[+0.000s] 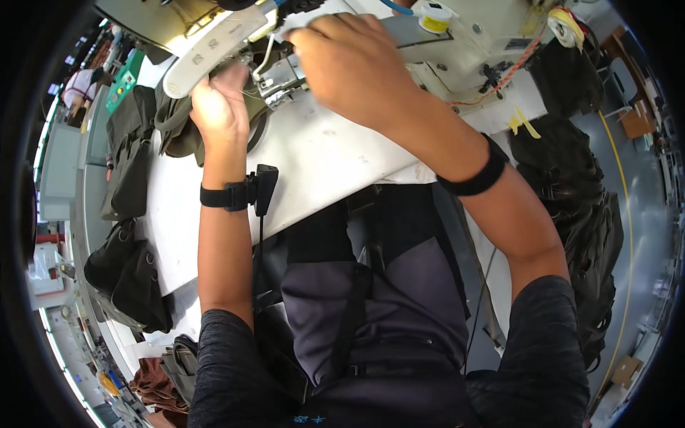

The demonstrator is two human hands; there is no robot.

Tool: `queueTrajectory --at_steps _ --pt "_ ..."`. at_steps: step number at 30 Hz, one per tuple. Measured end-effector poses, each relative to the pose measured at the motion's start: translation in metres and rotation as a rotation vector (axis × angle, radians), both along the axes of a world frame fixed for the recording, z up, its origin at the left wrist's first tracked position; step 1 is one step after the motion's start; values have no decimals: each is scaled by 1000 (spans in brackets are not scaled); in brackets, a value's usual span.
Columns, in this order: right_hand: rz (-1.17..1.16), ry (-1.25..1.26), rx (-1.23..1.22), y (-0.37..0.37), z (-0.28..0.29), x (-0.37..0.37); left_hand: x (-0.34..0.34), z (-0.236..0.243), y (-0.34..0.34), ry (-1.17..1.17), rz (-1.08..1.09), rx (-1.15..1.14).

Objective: The person operates a sewing machine to stitch zippers and seams onto dark green canvas bags. They guide the fabric under the needle, adjust the bag's position, and manipulate the zipper pull to ensure alignment. The person works on multiple bags, moving them from a pile on the table to the machine and back.

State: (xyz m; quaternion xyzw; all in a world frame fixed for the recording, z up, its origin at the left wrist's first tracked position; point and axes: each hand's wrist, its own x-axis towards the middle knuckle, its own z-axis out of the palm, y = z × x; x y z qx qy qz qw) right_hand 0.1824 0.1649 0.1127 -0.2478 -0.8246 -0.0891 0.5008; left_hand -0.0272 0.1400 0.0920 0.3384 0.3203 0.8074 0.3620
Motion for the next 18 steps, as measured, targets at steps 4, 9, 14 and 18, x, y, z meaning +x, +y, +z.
queueTrajectory --at_steps 4,9,14,18 --pt "166 -144 -216 10 9 -11 14 6 -6 -14 -37 38" --pt "63 -30 -283 12 4 -29 16 6 -12 1 -47 19" --pt "65 -5 -396 1 13 -35 23 14 -17 -35 -26 34" --pt "-88 -62 -591 6 20 -45 30 17 -13 -72 -32 55"
